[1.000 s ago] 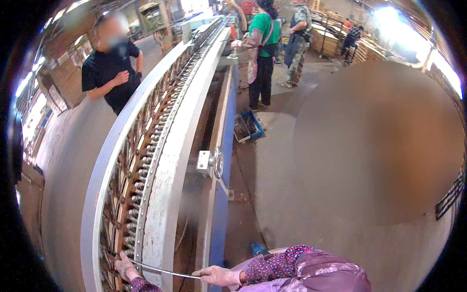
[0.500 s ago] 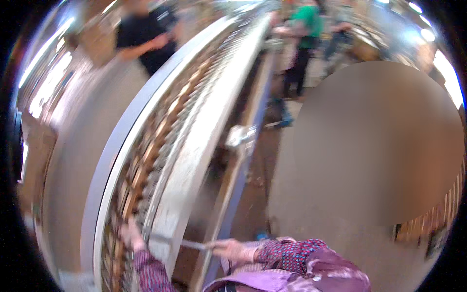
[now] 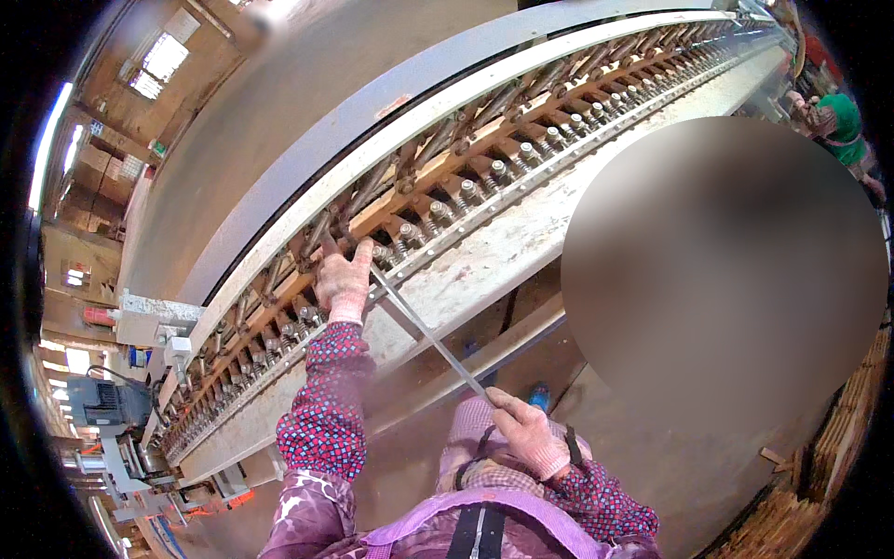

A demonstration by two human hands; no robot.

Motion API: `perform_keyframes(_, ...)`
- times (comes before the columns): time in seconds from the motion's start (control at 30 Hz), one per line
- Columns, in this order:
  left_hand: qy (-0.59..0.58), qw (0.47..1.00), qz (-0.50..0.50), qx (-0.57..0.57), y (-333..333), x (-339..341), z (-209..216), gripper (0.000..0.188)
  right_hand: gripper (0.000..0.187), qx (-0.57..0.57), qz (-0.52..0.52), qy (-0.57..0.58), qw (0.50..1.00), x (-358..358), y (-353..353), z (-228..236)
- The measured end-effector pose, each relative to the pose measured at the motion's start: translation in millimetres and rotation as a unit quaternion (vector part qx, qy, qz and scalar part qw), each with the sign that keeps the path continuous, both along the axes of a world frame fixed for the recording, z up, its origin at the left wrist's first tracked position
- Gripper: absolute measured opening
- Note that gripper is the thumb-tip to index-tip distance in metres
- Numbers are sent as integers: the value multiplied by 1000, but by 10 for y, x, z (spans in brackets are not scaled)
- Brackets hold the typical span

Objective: The person picks up a wooden plank and walks to a large industrial machine. They use a metal rod to adjust a series of bolts or rollers along the machine's frame, moving sequentially down the line.

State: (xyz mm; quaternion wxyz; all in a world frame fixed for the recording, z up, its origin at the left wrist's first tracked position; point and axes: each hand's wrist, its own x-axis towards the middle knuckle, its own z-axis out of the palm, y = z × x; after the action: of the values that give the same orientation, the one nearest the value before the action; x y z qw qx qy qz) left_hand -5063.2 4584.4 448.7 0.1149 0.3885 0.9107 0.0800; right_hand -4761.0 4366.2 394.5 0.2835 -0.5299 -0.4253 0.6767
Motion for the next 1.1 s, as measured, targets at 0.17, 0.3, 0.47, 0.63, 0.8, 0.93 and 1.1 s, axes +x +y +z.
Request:
perform_keyframes(0.17, 23, 999, -9, 33, 20, -57, -145, 95, 38, -48, -4, 3, 999, -34, 19, 272)
perform_keyframes(0.3, 22, 999, -11, 43, 56, -64, -176, 94, 38, 5, 5, -15, 1000, -107, -35, 59)
perform_keyframes(0.47, 30, 999, -15, 33, 30, -63, -194, 92, 38, 24, -11, -3, 1000, -160, -47, -146)
perform_keyframes(0.63, 37, 999, -12, 26, 54, -75, -165, 95, 38, 100, -7, 29, 995, -91, 9, -443)
perform_keyframes(0.8, 44, 999, -3, -1, 52, 16, -81, 92, 38, 6, -28, 39, 999, -20, 29, -254)
perform_keyframes(0.93, 52, 999, -7, 5, 40, 59, -48, 90, 38, 41, -13, -6, 999, 55, -58, 108)
perform_keyframes(1.1, 43, 999, -8, 12, 49, 4, -118, 91, 39, 79, 12, -21, 997, -20, -113, 214)
